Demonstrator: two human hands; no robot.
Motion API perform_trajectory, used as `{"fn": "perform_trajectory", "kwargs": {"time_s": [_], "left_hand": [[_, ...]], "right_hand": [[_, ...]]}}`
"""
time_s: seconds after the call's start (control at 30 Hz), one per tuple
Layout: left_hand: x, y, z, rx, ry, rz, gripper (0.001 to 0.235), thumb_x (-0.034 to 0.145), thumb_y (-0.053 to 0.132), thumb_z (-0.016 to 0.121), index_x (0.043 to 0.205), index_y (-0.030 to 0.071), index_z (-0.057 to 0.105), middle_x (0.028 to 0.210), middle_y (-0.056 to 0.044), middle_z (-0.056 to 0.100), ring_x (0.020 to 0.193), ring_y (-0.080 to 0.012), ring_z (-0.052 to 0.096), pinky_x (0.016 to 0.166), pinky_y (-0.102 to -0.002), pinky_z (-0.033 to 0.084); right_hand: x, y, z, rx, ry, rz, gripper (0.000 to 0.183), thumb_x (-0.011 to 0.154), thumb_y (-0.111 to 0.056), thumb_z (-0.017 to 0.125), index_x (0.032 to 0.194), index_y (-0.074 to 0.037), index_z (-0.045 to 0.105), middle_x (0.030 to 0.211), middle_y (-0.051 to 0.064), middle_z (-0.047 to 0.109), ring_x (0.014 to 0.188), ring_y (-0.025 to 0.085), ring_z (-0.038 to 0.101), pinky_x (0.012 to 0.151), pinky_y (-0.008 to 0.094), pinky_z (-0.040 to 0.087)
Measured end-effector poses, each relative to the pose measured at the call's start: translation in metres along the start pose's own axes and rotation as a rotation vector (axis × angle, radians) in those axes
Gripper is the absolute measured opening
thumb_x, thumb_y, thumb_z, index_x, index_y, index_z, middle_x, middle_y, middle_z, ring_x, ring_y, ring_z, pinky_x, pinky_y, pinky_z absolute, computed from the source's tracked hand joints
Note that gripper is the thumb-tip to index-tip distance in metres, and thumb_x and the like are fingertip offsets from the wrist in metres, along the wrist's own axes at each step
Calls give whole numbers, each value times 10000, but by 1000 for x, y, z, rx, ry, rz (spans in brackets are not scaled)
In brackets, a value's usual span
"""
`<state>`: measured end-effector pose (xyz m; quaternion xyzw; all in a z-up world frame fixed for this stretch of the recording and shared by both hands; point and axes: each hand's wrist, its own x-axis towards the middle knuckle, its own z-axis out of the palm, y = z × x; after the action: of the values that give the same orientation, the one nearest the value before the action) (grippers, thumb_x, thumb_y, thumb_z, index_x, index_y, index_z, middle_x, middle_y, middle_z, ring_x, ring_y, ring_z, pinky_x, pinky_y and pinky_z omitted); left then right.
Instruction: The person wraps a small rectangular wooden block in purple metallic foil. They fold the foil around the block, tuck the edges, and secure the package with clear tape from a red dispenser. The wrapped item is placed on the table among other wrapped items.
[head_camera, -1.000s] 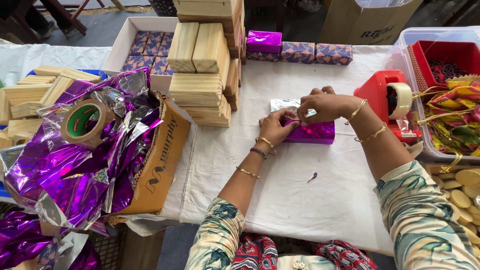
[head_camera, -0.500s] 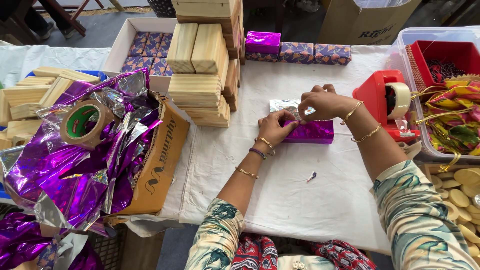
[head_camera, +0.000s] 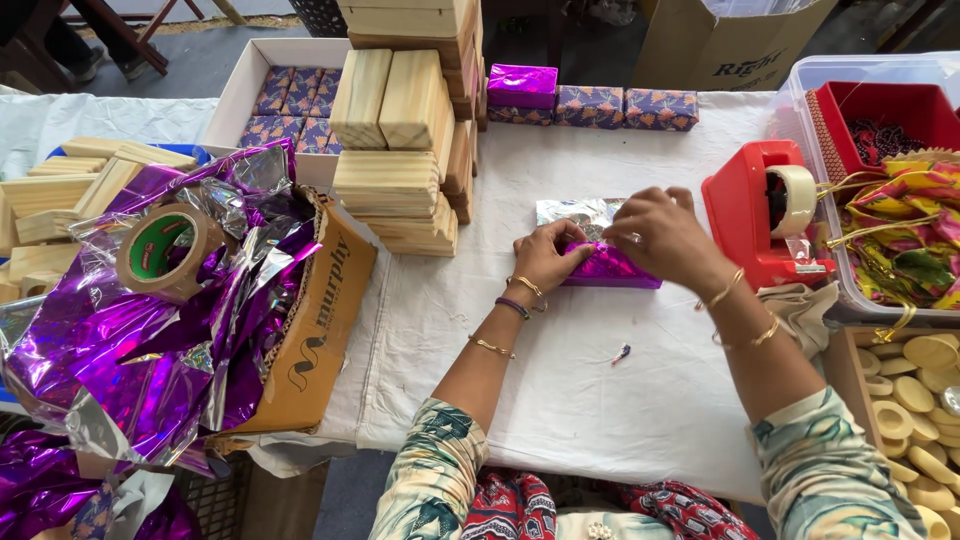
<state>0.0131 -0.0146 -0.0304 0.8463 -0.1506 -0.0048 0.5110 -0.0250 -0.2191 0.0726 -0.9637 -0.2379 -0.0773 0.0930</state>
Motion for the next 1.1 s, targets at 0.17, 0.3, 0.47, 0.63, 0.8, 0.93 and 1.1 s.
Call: {"fn": "perform_trajectory", "kwargs": {"time_s": [0.17, 0.3, 0.47, 0.63, 0.8, 0.93, 1.1], "left_hand": [[0, -4, 2, -11, 26, 30, 268, 782, 368, 818, 933, 167, 725, 869, 48, 776, 808, -89, 727, 882, -278, 466], [0, -1, 2, 9, 27, 37, 253, 778, 337, 820, 926, 155, 727, 871, 32, 787, 830, -102, 734, 908, -302, 425], [0, 0, 2, 20, 12, 30, 215, 810, 346, 791, 917, 164, 749, 870, 37, 783, 827, -107, 732, 907, -315, 440], [3, -20, 2, 14, 56, -11, 221, 932, 396, 691, 969, 203, 790, 899, 28, 770, 829, -125, 720, 896, -337, 474], [-13, 25, -34, 248, 104, 355, 317, 899, 514, 731, 1057, 242, 769, 1132, 34, 771, 1154, -174, 632, 1052, -403, 389], [-25, 43, -41, 411, -86, 463, 578, 724, 601, 820, 1170, 245, 730, 1223, 18, 727, 1233, -181, 578, 1078, -434, 313], [-12, 15, -52, 638, -248, 191, 841, 570, 646, 868, 1311, 308, 654, 1339, 46, 638, 1305, -174, 480, 1094, -444, 278]], "right_hand": [[-17, -16, 12, -76, -2, 32, 325, 881, -501, 673, 1054, -264, 814, 1090, -69, 731, 1276, 201, 484, 1071, 478, 215], [-19, -2, 26, -20, -70, 113, 443, 870, -594, 652, 1106, -253, 806, 1174, -53, 707, 1353, 250, 418, 1067, 503, 176], [-21, 19, 44, 70, -10, 66, 462, 865, -589, 661, 1116, -226, 798, 1302, 0, 653, 1365, 291, 393, 1033, 514, 173], [-26, 9, 38, 113, 46, 109, 547, 819, -625, 682, 1181, -224, 766, 1312, -26, 654, 1398, 264, 397, 1063, 485, 196], [-24, 42, 72, 197, 99, 65, 517, 893, -549, 664, 1319, -258, 694, 1429, 18, 598, 1416, 300, 386, 1117, 473, 205], [-5, 59, 73, 300, 179, 153, 558, 975, -484, 634, 1470, -228, 592, 1485, 63, 562, 1405, 301, 418, 1105, 477, 234], [16, 62, 67, 166, 10, 384, 743, 772, -530, 808, 1422, -243, 592, 1380, 55, 601, 1323, 273, 471, 1040, 465, 305]]}}
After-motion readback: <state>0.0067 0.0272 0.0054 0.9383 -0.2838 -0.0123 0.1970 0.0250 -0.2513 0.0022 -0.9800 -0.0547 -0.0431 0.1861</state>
